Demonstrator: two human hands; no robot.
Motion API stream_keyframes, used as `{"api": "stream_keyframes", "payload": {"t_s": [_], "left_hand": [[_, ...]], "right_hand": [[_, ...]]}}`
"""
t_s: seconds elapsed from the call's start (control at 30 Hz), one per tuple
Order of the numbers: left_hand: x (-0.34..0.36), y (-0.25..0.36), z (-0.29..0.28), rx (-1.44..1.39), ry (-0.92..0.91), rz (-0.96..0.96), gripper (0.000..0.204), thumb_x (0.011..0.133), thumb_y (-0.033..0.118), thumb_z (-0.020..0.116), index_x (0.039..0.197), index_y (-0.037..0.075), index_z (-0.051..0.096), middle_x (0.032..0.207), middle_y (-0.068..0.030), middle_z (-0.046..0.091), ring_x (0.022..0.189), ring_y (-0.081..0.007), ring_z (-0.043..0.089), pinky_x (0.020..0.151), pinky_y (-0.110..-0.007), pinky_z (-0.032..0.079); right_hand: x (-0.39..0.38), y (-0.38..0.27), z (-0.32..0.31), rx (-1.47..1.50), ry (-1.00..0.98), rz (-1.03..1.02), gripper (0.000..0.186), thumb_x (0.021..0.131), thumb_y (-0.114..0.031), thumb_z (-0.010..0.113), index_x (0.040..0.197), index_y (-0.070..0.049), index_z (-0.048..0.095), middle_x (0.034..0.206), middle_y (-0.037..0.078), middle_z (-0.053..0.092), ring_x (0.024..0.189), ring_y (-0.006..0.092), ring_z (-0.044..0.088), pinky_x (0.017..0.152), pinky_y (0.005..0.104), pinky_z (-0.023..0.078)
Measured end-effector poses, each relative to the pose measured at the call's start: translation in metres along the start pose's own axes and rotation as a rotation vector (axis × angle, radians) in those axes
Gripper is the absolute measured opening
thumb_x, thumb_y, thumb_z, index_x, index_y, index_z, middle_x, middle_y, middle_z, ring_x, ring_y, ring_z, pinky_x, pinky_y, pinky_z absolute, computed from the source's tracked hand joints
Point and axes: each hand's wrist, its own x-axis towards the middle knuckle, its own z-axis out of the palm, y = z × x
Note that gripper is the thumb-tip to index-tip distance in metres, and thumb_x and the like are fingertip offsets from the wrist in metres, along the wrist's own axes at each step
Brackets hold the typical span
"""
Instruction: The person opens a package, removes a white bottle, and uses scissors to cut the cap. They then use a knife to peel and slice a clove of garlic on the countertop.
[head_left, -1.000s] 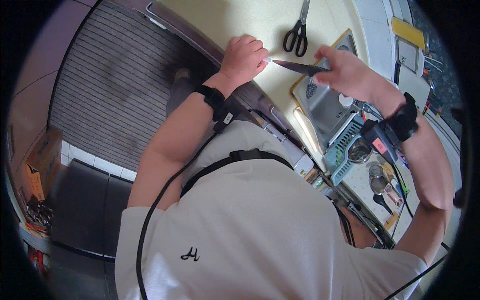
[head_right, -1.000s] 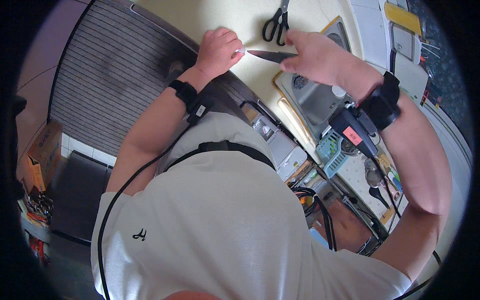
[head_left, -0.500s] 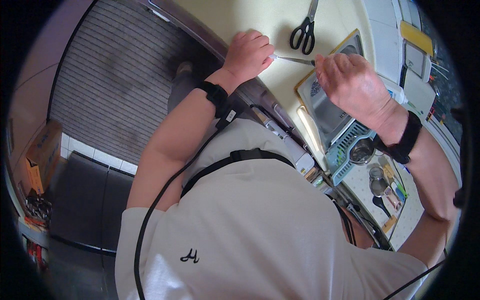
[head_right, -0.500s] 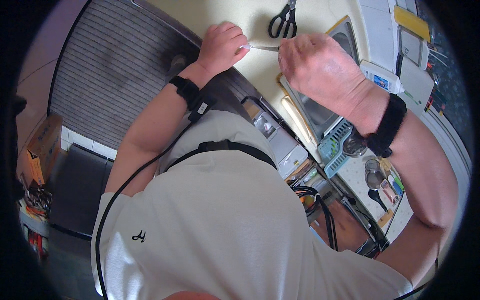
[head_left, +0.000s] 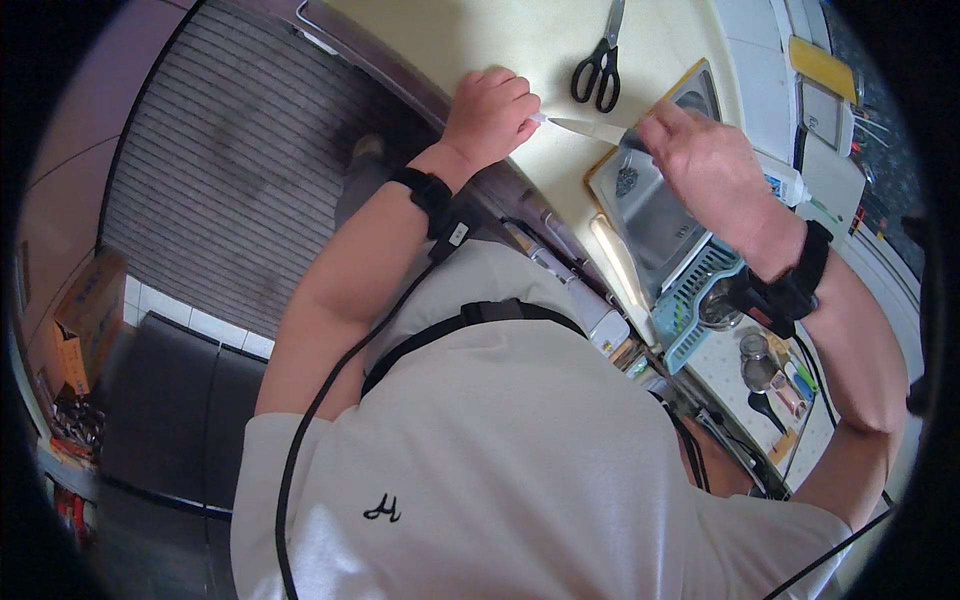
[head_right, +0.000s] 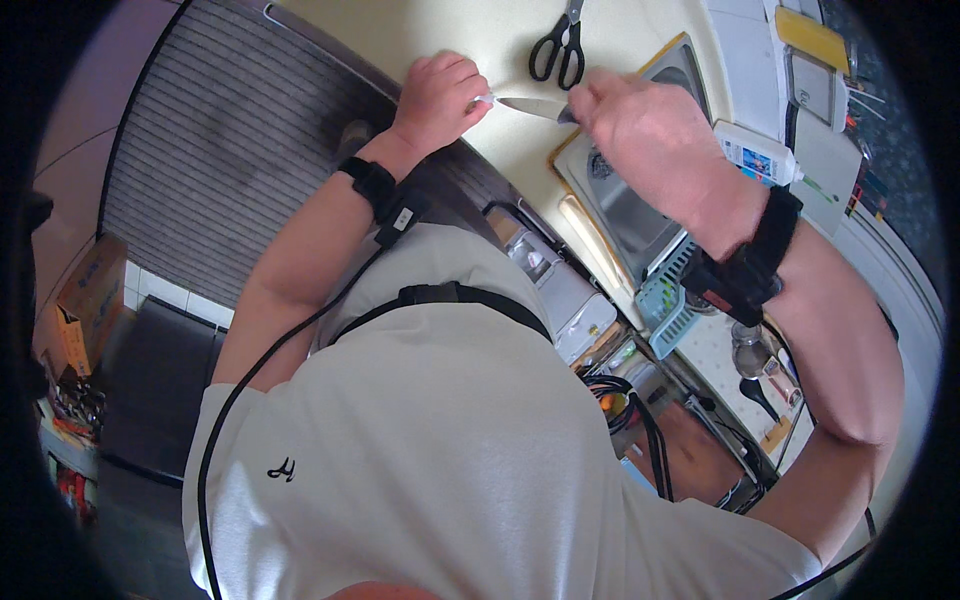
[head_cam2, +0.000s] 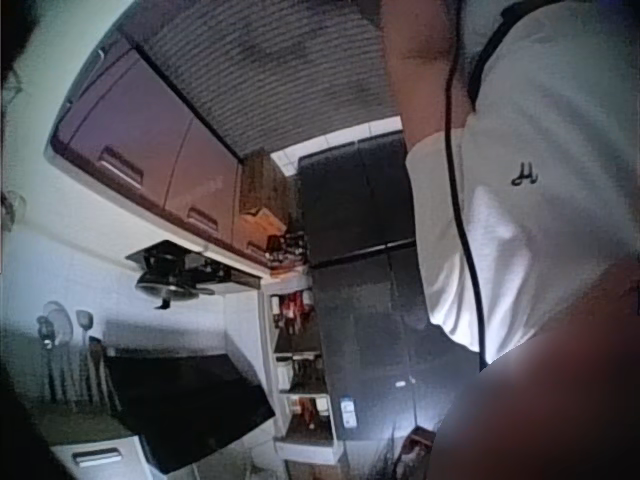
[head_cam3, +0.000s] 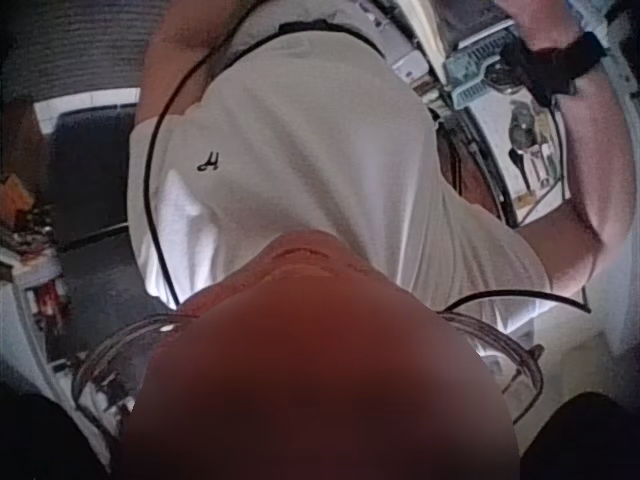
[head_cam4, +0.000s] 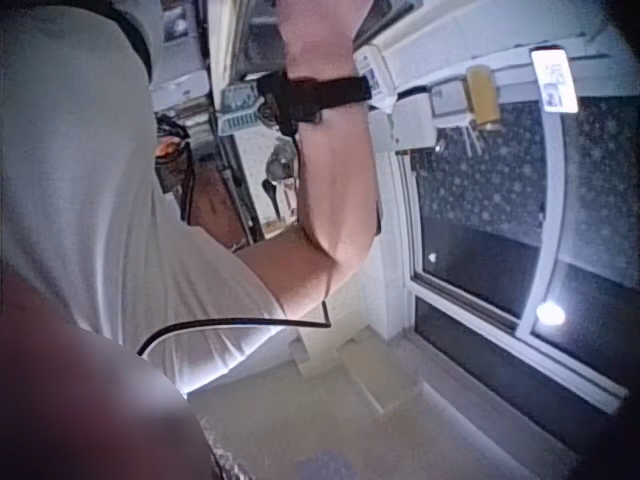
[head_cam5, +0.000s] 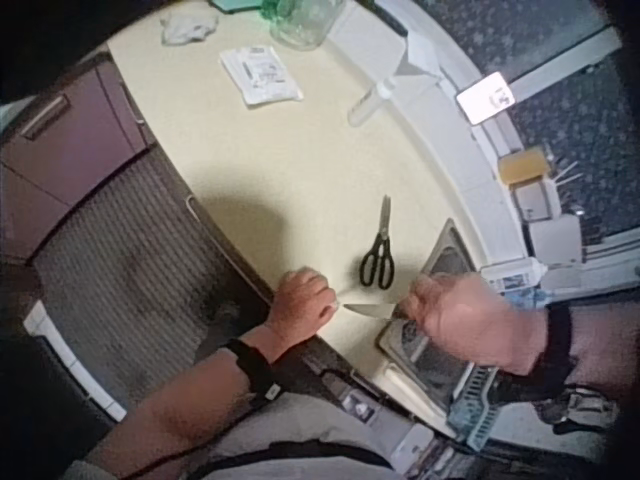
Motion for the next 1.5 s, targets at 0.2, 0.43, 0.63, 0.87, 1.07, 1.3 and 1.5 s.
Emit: {"api": "stream_keyframes", "payload": {"t_s": [0.2, 0.43, 0.63, 0.87, 1.07, 1.3, 1.5], "left_hand": [[-0.001, -0.002, 0.004, -0.009, 0.048, 0.032, 0.013, 0.066, 0.021, 0.073, 0.07, 0.016, 0.062, 0.079, 0.0026, 0.059, 0.087, -0.0198, 0.056, 0.074, -0.036, 0.043], [0.0, -0.001, 0.0, 0.012, -0.032, -0.002, 0.011, 0.069, 0.02, 0.073, 0.074, 0.016, 0.064, 0.082, 0.0025, 0.06, 0.091, -0.0189, 0.056, 0.077, -0.036, 0.042], [0.0, 0.0, -0.001, 0.018, -0.013, 0.002, 0.011, 0.07, 0.021, 0.072, 0.074, 0.016, 0.063, 0.084, 0.0028, 0.06, 0.092, -0.0186, 0.056, 0.077, -0.036, 0.042], [-0.002, -0.001, 0.002, 0.027, 0.002, 0.016, 0.011, 0.069, 0.021, 0.072, 0.074, 0.016, 0.063, 0.084, 0.0022, 0.059, 0.092, -0.0195, 0.056, 0.076, -0.037, 0.043], [0.0, -0.003, 0.003, -0.017, 0.039, 0.043, 0.013, 0.068, 0.021, 0.073, 0.072, 0.016, 0.063, 0.081, 0.0018, 0.06, 0.089, -0.0197, 0.057, 0.072, -0.037, 0.043], [0.0, 0.0, 0.003, 0.028, -0.007, 0.012, 0.013, 0.068, 0.021, 0.073, 0.072, 0.016, 0.062, 0.082, 0.003, 0.059, 0.09, -0.0186, 0.056, 0.073, -0.036, 0.042], [-0.002, 0.0, 0.002, 0.007, -0.004, -0.003, 0.012, 0.068, 0.021, 0.073, 0.073, 0.017, 0.062, 0.084, 0.0041, 0.059, 0.091, -0.0181, 0.055, 0.075, -0.035, 0.042]], "right_hand": [[0.007, -0.01, -0.01, -0.003, 0.188, -0.078, 0.006, 0.077, -0.014, 0.061, 0.077, -0.009, 0.064, 0.072, 0.004, 0.057, 0.068, 0.0214, 0.062, 0.059, 0.0334, 0.05], [0.003, -0.004, -0.002, 1.352, -0.483, 0.756, 0.025, 0.094, -0.024, 0.054, 0.108, -0.003, 0.055, 0.074, 0.002, 0.05, 0.064, 0.0128, 0.056, 0.056, 0.0278, 0.047], [-0.001, -0.013, 0.0, 0.307, 0.007, 0.093, 0.023, 0.078, -0.01, 0.064, 0.098, -0.004, 0.057, 0.078, 0.008, 0.058, 0.077, 0.0191, 0.064, 0.069, 0.0319, 0.052], [0.004, -0.016, -0.009, -0.141, 0.156, -0.153, 0.01, 0.078, -0.016, 0.062, 0.082, -0.006, 0.062, 0.074, 0.008, 0.061, 0.065, 0.02, 0.064, 0.058, 0.0325, 0.05], [0.026, 0.012, -0.008, 1.13, -0.472, 0.693, 0.021, 0.09, -0.023, 0.057, 0.09, -0.002, 0.06, 0.059, 0.009, 0.057, 0.049, 0.0186, 0.057, 0.049, 0.0313, 0.046], [0.016, 0.006, -0.011, 0.204, -0.103, 0.052, 0.018, 0.08, -0.011, 0.062, 0.095, -0.004, 0.056, 0.093, 0.012, 0.061, 0.087, 0.0239, 0.066, 0.071, 0.0335, 0.052], [0.016, 0.004, -0.017, -0.313, 0.214, -0.333, 0.014, 0.071, -0.012, 0.06, 0.085, -0.009, 0.06, 0.084, 0.002, 0.057, 0.076, 0.016, 0.06, 0.063, 0.0287, 0.049]]}}
